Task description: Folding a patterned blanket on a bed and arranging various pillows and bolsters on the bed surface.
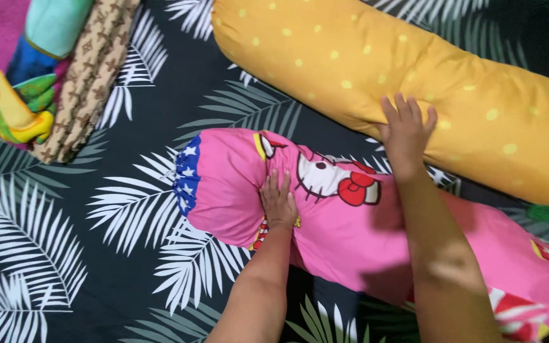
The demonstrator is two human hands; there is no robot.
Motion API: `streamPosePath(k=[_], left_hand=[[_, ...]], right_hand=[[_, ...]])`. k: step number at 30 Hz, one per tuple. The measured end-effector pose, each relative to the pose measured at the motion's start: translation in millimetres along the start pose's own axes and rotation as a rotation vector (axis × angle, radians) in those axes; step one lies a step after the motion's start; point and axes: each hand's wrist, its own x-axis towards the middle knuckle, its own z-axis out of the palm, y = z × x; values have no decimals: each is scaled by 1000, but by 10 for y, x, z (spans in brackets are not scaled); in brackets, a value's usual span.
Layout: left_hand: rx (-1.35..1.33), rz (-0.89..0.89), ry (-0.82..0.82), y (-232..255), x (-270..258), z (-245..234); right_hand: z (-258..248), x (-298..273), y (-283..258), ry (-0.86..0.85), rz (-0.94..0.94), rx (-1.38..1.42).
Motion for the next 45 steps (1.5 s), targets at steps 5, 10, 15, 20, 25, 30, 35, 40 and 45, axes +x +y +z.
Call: streamPosePath(k=[5, 10, 15, 20, 25, 30, 35, 40, 45], left_hand=[[-87, -10, -34, -10, 4, 52], [-82, -3, -20, -12, -32, 62], [-88, 41, 11, -61, 40, 35], [-47, 98, -10, -155, 7, 142], [-37, 95, -9, -121, 13, 23], [-11, 89, 1, -182, -60, 96], [-36, 67, -58, -220, 16, 113], [-121, 85, 18, -4, 183, -128], [-106, 172, 30, 46, 271, -311]], right_hand=[[243, 267, 545, 385, -197, -87], [-216, 217, 545, 445, -192, 45], [-826, -17, -345, 520, -446, -122], [-641, -350, -72, 305, -291, 288], [-699, -949, 1261, 267, 215, -370], [-829, -1280, 1056, 336, 255, -636], [-1129, -2206, 484, 79, 270, -1011], [-1578, -2888, -89, 107, 391, -683], [-722, -3374, 1127, 336, 183, -729]])
